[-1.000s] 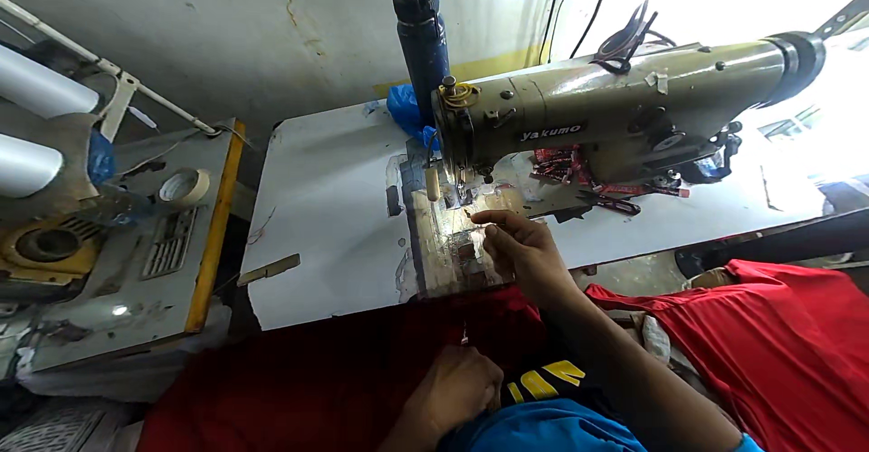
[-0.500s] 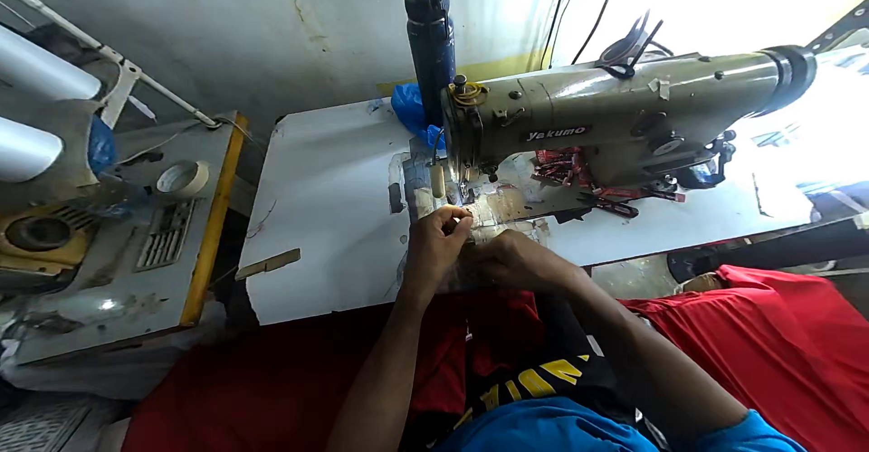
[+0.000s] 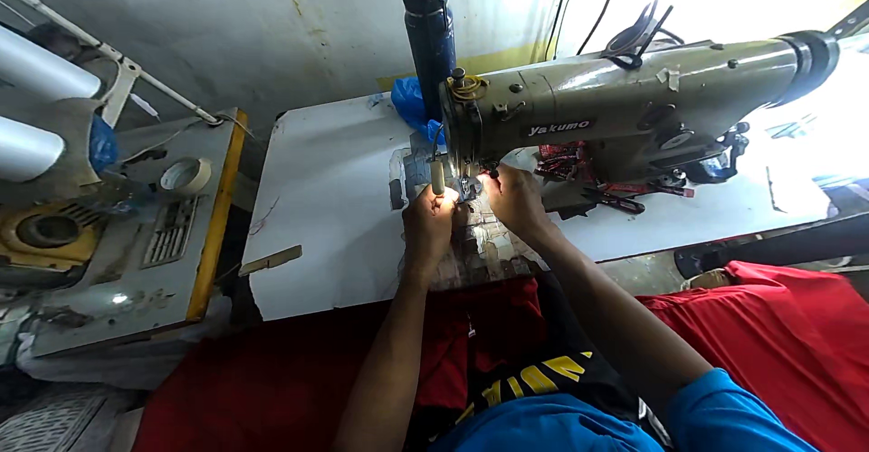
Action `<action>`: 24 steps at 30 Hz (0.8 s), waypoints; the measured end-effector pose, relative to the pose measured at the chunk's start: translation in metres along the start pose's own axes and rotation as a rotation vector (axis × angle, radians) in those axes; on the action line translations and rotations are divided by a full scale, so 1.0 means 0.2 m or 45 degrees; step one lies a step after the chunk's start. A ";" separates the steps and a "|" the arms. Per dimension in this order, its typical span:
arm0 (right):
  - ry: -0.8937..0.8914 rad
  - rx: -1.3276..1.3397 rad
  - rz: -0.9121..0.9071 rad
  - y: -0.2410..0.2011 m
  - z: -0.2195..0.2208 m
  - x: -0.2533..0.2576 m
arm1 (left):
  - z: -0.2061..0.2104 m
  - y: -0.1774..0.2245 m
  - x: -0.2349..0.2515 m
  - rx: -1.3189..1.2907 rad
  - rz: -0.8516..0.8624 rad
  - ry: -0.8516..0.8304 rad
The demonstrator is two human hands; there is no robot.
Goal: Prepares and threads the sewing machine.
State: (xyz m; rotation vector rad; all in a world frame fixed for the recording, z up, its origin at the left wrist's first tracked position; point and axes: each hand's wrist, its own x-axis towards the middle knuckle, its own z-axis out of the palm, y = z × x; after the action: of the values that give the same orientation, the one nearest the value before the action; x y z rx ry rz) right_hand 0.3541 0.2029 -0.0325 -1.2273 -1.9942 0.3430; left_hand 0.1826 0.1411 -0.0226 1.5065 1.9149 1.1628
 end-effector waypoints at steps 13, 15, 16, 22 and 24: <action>0.026 0.056 0.213 -0.06 0.08 0.07 | 0.06 -0.01 -0.01 -0.272 0.067 0.172; -0.016 -0.021 0.178 -0.05 0.07 0.05 | 0.05 -0.01 -0.02 -0.229 0.074 0.161; -0.059 -0.064 0.138 -0.05 0.05 0.02 | 0.05 -0.01 -0.02 -0.218 0.091 0.153; -0.429 -0.026 0.056 -0.11 -0.05 -0.20 | 0.08 -0.04 -0.04 -0.233 0.108 0.090; -0.398 0.047 -0.035 -0.14 -0.04 -0.26 | 0.07 -0.02 -0.04 -0.170 0.068 0.002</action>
State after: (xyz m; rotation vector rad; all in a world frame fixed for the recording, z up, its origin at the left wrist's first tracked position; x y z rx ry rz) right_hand 0.3549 0.1423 -0.0346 -1.1784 -2.2552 0.5854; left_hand 0.1947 0.1380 -0.0348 1.4935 1.7705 1.2881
